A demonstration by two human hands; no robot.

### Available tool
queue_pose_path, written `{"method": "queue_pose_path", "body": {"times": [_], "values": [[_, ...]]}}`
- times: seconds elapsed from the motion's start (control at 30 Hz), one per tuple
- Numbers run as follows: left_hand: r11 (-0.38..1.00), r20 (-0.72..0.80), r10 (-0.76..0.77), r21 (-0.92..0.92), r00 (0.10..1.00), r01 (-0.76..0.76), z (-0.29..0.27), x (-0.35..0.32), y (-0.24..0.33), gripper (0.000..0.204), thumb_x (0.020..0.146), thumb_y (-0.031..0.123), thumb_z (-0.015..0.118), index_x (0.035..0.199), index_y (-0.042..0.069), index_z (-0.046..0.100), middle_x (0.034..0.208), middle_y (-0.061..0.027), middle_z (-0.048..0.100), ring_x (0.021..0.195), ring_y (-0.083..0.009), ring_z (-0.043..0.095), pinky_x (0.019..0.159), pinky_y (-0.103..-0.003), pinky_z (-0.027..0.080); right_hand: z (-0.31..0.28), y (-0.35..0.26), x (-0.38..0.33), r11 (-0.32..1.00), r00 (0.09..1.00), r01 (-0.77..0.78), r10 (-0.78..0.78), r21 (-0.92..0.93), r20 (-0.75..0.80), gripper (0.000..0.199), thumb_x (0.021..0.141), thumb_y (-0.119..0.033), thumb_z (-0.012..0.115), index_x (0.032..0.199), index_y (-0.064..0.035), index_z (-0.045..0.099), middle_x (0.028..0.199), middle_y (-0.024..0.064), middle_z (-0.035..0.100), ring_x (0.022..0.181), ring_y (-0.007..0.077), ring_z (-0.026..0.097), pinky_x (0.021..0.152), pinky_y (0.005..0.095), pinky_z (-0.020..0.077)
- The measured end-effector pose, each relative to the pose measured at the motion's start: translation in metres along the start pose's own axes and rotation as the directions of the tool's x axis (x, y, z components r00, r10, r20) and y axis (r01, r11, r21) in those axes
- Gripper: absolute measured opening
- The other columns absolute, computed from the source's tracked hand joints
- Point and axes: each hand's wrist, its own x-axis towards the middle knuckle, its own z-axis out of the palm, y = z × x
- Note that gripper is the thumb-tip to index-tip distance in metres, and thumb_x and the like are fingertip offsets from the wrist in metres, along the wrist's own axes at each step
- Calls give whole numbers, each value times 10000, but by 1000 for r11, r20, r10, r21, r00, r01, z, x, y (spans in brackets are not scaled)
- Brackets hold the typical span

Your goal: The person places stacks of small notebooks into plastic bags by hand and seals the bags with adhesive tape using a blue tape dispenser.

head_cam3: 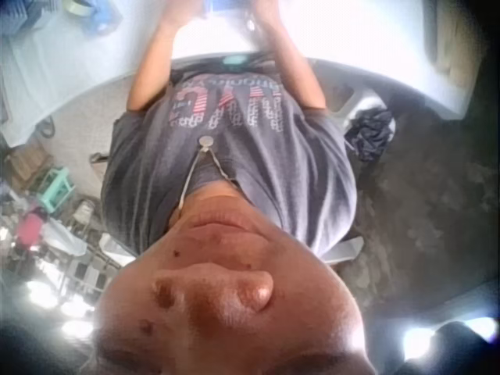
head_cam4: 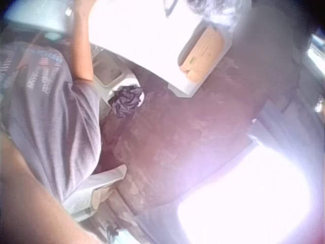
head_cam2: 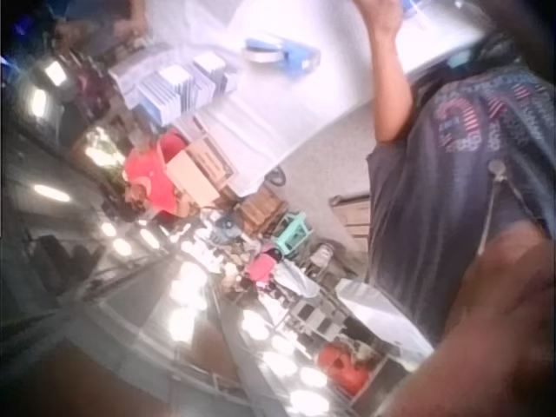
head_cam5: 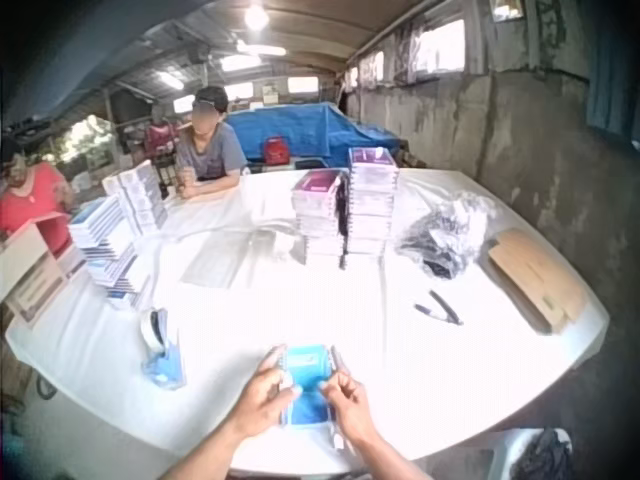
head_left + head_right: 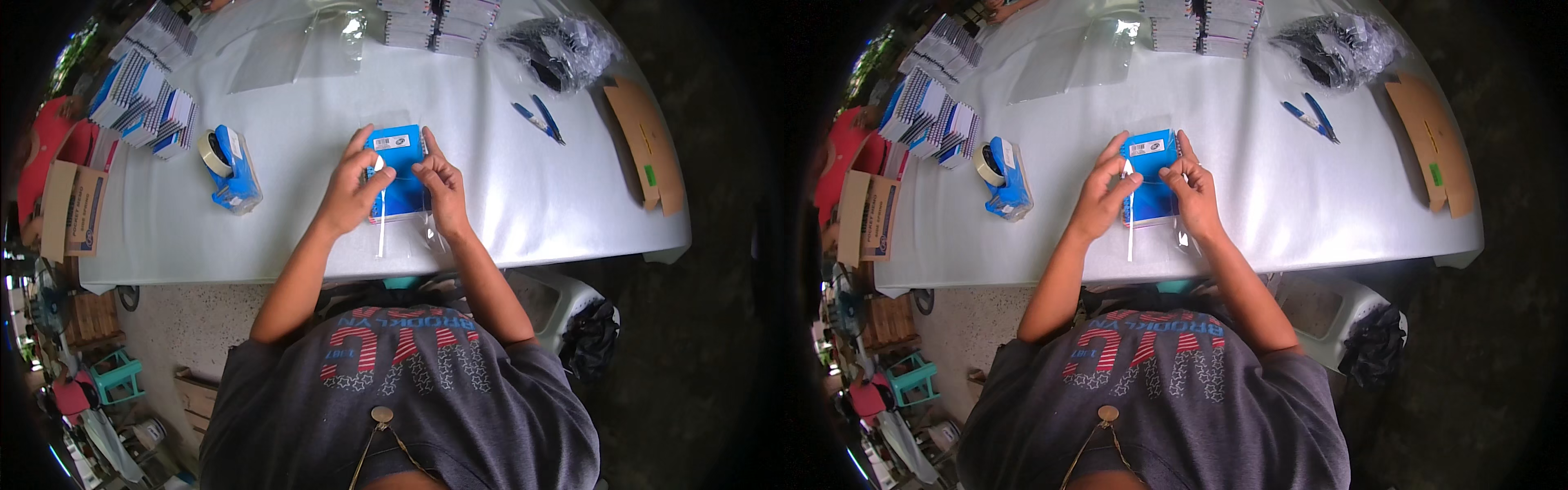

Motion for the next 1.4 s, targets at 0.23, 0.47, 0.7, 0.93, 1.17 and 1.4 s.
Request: {"method": "queue_pose_path", "body": {"times": [0.23,0.47,0.7,0.93,1.17,1.4], "values": [[806,125,24,584,992,-93,22,-15,1,361,900,242,501,1175,27,409,1459,-269,233,1393,-405,109,1100,-549,61,9,4,-10,998,998,3,1,-60,59,160,894,-109,500,745,-52,492,1504,254,101,1423,283,-71,1112,390,60],[865,249,-176,501,952,29,10,-8,23,904,885,661,172,1444,4,-99,1515,-223,98,1408,-363,-80,1058,-580,-136,8,4,-8,911,989,82,-23,-405,147,187,921,-175,484,791,-41,468,1490,297,56,1397,402,-120,1103,505,-23],[923,269,-142,383,953,30,6,-9,17,1073,770,814,73,1426,-7,-143,1523,-214,35,1400,-346,-137,1051,-580,-151,15,-25,0,500,935,261,82,-826,345,195,921,-184,475,954,-7,549,1471,313,129,1385,458,-36,1089,566,-25],[952,211,-158,291,965,92,5,2,18,1005,837,709,293,1435,-18,-58,1441,-239,262,1375,-335,151,1071,-575,-49,13,-25,9,315,910,355,100,-880,402,321,889,-183,482,1127,15,565,1439,299,245,1386,418,120,1086,605,58],[914,-94,-267,289,959,283,15,100,-11,720,727,305,736,1347,135,413,863,-89,672,808,-270,650,718,-350,500,22,-35,16,257,854,397,249,-881,457,227,885,-205,490,978,-26,594,1389,261,347,1345,427,229,1044,657,143],[870,-476,203,488,856,65,11,94,-19,380,816,147,586,1176,39,531,1125,-116,597,1121,-312,503,916,-434,380,3,-26,18,235,871,314,313,-920,378,248,873,-207,494,954,-1,606,1500,221,171,1397,403,108,1071,628,90]]}}
